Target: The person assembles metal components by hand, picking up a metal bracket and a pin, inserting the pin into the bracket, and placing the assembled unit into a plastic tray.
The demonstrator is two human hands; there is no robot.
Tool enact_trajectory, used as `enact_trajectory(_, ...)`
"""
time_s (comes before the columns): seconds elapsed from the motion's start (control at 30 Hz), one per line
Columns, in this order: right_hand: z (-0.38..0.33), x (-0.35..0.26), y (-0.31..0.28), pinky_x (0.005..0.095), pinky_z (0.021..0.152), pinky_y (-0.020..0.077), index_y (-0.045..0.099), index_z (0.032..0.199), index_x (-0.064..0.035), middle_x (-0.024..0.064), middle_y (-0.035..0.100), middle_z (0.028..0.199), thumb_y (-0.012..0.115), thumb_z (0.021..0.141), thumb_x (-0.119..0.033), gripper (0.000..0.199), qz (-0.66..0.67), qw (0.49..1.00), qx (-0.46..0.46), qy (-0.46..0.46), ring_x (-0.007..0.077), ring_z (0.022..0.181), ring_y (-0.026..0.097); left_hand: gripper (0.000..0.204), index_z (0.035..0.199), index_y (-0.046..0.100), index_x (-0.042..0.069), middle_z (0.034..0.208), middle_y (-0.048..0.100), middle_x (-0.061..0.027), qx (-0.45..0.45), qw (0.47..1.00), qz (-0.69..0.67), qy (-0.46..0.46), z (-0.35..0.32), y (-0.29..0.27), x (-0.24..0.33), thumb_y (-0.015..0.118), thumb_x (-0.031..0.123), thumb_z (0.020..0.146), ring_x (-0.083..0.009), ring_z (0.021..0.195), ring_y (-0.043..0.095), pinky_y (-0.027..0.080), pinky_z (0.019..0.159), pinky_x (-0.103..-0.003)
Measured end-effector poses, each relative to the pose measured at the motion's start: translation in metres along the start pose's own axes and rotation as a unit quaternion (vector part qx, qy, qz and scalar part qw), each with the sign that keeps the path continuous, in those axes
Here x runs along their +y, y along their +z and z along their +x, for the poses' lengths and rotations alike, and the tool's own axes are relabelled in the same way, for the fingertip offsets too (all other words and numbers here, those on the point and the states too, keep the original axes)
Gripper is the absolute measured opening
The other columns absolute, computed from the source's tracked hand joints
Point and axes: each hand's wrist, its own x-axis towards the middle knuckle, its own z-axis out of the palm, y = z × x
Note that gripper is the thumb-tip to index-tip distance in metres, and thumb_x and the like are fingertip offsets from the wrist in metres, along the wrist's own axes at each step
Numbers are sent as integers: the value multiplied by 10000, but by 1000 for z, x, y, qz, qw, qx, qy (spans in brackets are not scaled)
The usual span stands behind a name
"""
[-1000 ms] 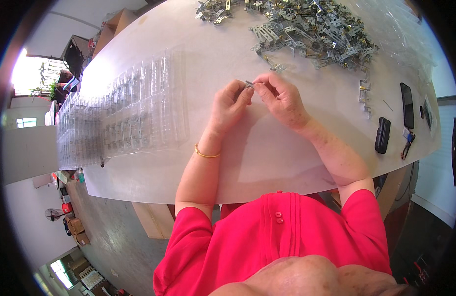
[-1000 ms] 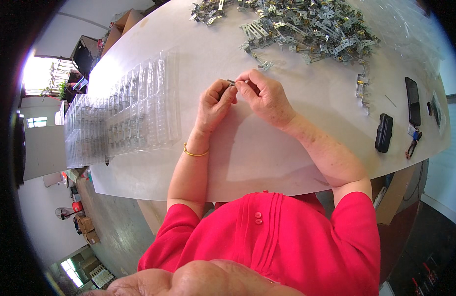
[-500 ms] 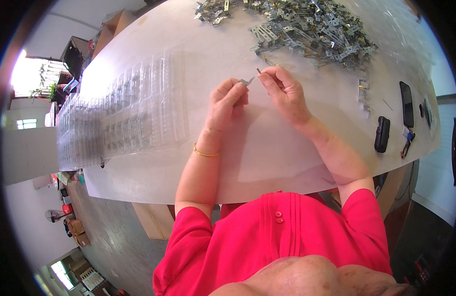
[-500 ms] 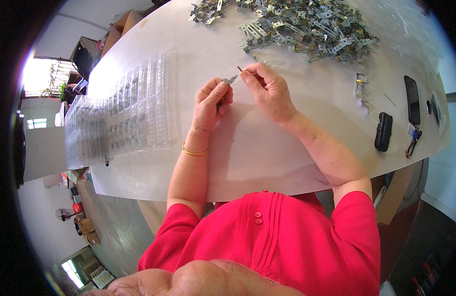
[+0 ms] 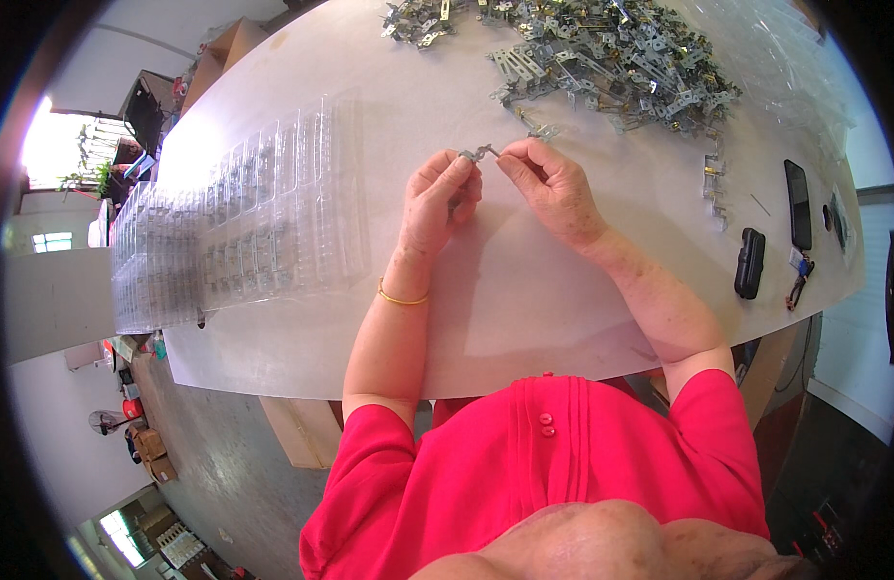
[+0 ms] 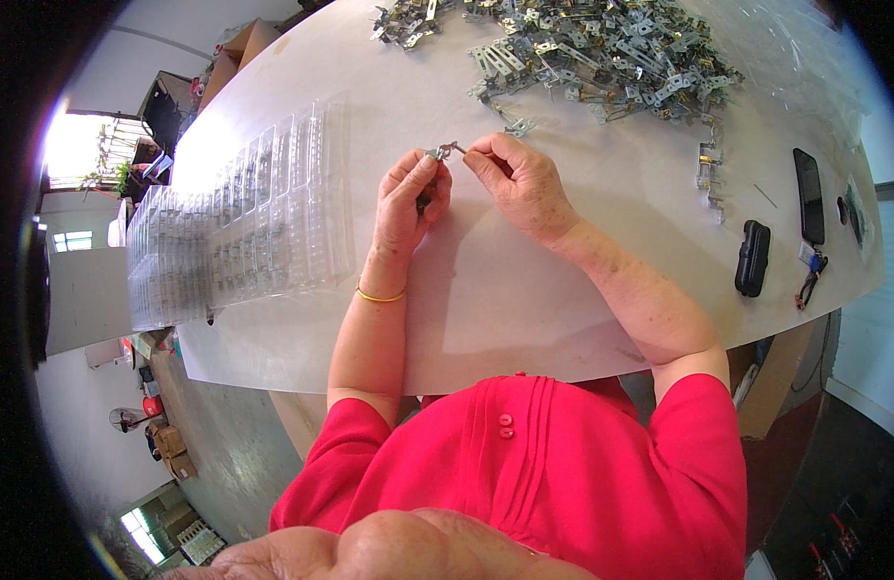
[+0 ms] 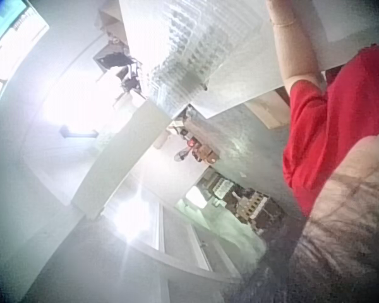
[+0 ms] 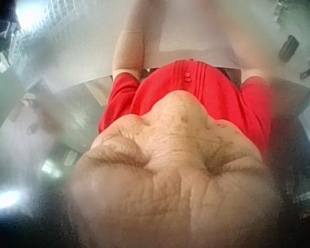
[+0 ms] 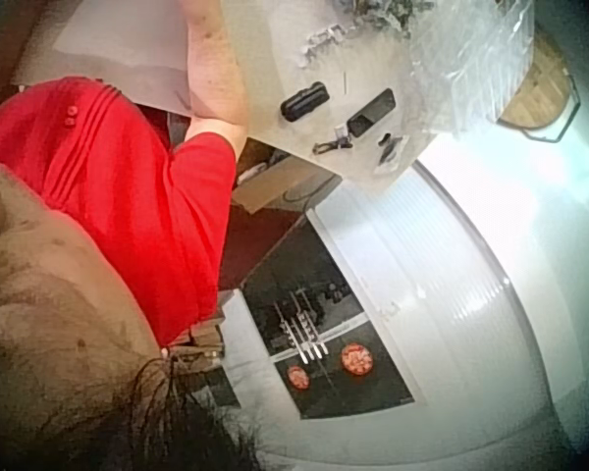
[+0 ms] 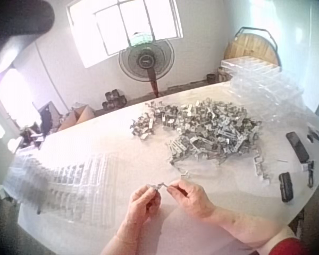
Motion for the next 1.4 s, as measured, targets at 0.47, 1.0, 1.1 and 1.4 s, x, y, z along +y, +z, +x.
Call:
enact_trajectory(0.47, 3, 0, -4, 274, 611, 474, 657, 985, -35, 51, 630, 802, 658, 937, -112, 91, -57, 998, 11, -29, 100, 667, 559, 199, 897, 625, 55, 703, 601, -1, -22, 981, 187, 35, -4, 2, 1, 614, 232, 987, -33, 521, 439, 323, 448, -185)
enact_trajectory(1.0, 7, 1, -10, 240, 701, 480, 653, 991, -36, -17, 607, 872, 641, 957, -126, 96, 98, 990, -78, 72, 68, 786, 571, 129, 909, 639, 1, 715, 550, 51, -81, 932, 341, 96, -8, 9, -10, 665, 124, 939, -27, 651, 452, 369, 563, -199)
enact_trajectory(1.1, 7, 2, -8, 230, 699, 471, 658, 988, -52, -21, 608, 889, 661, 955, -140, 94, 130, 991, -11, 38, 66, 791, 571, 106, 922, 636, 3, 721, 540, 51, -35, 942, 311, 125, -7, 12, -16, 665, 104, 939, -25, 653, 433, 358, 565, -196)
enact_trajectory(1.4, 7, 0, -9, 228, 652, 504, 639, 1006, -52, -10, 629, 820, 633, 979, -168, 120, 122, 989, -47, 76, 62, 733, 591, 120, 979, 634, -15, 736, 551, 50, 42, 899, 365, 238, -4, 17, -20, 676, 84, 924, -26, 651, 425, 368, 555, -201)
